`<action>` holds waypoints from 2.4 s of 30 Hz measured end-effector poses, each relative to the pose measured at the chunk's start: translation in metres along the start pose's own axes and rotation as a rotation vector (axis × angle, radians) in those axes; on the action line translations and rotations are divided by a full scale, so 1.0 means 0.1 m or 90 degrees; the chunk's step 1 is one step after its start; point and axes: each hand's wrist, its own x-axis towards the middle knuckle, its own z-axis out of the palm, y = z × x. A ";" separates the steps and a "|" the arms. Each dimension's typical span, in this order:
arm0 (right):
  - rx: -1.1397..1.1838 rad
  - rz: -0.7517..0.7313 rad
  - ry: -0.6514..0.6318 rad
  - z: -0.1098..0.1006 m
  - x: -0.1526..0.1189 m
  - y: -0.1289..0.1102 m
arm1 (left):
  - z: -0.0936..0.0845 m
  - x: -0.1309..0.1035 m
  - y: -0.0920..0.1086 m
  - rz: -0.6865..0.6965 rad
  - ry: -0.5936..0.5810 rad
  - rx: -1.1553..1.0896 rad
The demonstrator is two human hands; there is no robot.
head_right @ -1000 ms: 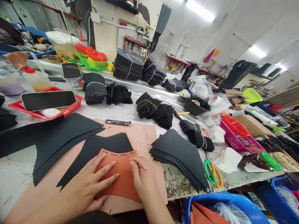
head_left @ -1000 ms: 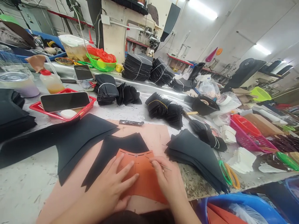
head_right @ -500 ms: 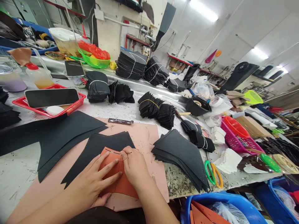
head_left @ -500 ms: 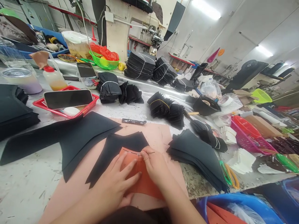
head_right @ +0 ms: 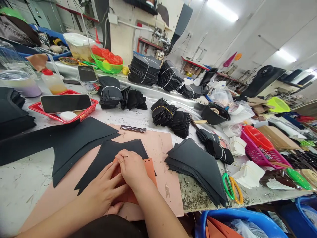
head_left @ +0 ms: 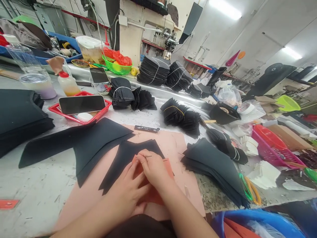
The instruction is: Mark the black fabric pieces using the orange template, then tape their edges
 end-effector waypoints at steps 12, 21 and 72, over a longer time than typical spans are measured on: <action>0.129 0.171 0.154 -0.55 -0.44 0.68 | 0.03 -0.04 0.03 -0.046 0.029 -0.023; 0.118 0.262 0.154 -0.50 -0.97 0.51 | 0.01 -0.05 -0.02 -0.042 0.078 -0.035; -0.050 0.114 0.121 -0.26 -0.81 0.40 | -0.28 -0.30 -0.05 -0.039 0.012 0.109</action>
